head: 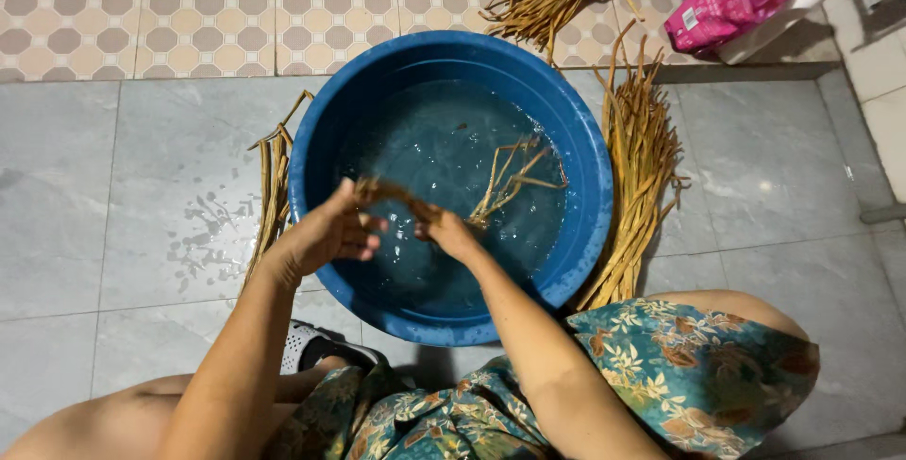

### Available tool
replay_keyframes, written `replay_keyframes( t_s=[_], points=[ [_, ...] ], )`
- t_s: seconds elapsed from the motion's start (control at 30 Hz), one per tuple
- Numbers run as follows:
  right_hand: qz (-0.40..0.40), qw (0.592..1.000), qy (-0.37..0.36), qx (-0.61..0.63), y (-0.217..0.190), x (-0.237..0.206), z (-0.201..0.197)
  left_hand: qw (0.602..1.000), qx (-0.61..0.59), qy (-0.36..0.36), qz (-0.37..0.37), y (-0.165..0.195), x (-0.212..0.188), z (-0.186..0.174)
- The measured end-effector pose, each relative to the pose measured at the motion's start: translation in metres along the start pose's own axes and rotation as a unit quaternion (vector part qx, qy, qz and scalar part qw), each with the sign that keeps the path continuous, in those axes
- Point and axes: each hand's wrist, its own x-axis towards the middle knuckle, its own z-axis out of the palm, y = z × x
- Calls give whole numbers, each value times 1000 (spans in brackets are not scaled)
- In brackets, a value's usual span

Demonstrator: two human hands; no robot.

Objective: The person sits on the floor and repeatedly submerges bundles of dried sticks into a blue basin of water. They agitate the sticks by hand to ensure they are fully wetted, then place them aside on the floor. The process is repeated for multiple bundles throughout the clip.

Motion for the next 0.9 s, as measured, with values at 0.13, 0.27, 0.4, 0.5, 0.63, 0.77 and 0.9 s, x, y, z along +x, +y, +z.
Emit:
replay_keyframes(
  t_s=[0.13,0.27,0.4,0.5,0.63,0.77,0.9],
  points=[
    [231,960,74,-141,48,-20,-20,987,-79,123,59,-25,28,-20],
    [312,950,-28,-10,69,-35,-25,989,-37,141,5,-82,64,-38],
    [214,890,-229,331,49,-14,-19,991,32,126,15,-125,100,-46],
    [162,892,-149,396,12,8,-13,988,27,141,62,-133,108,-44],
    [63,895,-50,439,-40,9,-2,976,-29,172,128,-109,104,-14],
    [-61,922,49,380,-75,2,29,959,-140,21,244,-79,96,27],
    [-238,932,244,-123,-86,-1,35,969,-69,-1,239,-78,88,42]
  ],
)
